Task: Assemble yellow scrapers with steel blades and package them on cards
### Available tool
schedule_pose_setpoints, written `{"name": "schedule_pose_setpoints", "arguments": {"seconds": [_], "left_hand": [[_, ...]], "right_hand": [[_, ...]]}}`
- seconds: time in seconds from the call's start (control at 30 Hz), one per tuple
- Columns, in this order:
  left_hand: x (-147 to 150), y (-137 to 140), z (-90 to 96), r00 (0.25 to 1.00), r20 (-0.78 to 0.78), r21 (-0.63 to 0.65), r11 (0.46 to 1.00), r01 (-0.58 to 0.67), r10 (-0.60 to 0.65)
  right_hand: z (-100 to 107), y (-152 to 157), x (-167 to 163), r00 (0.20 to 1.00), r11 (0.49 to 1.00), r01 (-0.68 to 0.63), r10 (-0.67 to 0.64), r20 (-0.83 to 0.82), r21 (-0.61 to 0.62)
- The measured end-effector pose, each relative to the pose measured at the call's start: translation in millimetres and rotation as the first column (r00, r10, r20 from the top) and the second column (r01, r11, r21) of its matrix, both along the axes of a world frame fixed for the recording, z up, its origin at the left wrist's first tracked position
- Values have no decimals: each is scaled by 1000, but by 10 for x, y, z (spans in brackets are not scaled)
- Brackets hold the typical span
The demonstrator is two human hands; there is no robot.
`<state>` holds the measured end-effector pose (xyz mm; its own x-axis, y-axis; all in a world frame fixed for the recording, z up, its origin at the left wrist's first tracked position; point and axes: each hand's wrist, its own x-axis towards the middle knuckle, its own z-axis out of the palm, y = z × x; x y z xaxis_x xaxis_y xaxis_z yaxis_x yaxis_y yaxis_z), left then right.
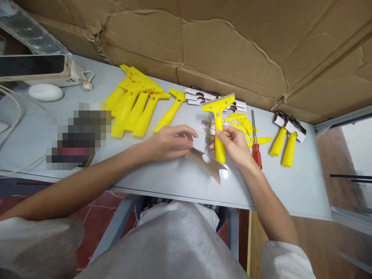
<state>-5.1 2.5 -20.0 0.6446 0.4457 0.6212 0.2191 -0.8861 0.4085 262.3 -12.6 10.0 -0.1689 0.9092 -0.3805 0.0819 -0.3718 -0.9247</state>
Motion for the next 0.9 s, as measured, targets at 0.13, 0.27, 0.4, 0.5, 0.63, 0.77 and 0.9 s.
{"name": "schedule_pose_setpoints", "arguments": {"seconds": [0.13, 0.27, 0.4, 0.5, 0.63, 0.77, 0.9], "left_hand": [[-6, 36, 22, 990, 116, -254, 966, -43, 75], [6, 62, 50, 986, 77, -496, 863, -93, 151], [54, 17, 94, 994, 14, -522, 848, -88, 112], [101, -31, 116, 993, -16, -478, 872, -109, 116], [140, -55, 99, 977, -4, -499, 846, -187, 213], [130, -47, 67, 957, 66, -699, 697, -159, 284], [96, -40, 75, 932, 69, -749, 635, -188, 357]], "right_hand": [[-24, 46, 110, 994, 987, 108, -105, -29, 122], [-32, 123, 191, 956, 932, 285, -259, -136, 224], [-31, 165, 218, 932, 884, 361, -333, -142, 296], [-54, 158, 202, 938, 894, 345, -322, -128, 287], [-115, 118, 123, 949, 926, 306, -279, -145, 220], [-148, 91, 58, 960, 938, 270, -243, -140, 219], [-58, 106, 113, 944, 900, 328, -299, -141, 288]]}}
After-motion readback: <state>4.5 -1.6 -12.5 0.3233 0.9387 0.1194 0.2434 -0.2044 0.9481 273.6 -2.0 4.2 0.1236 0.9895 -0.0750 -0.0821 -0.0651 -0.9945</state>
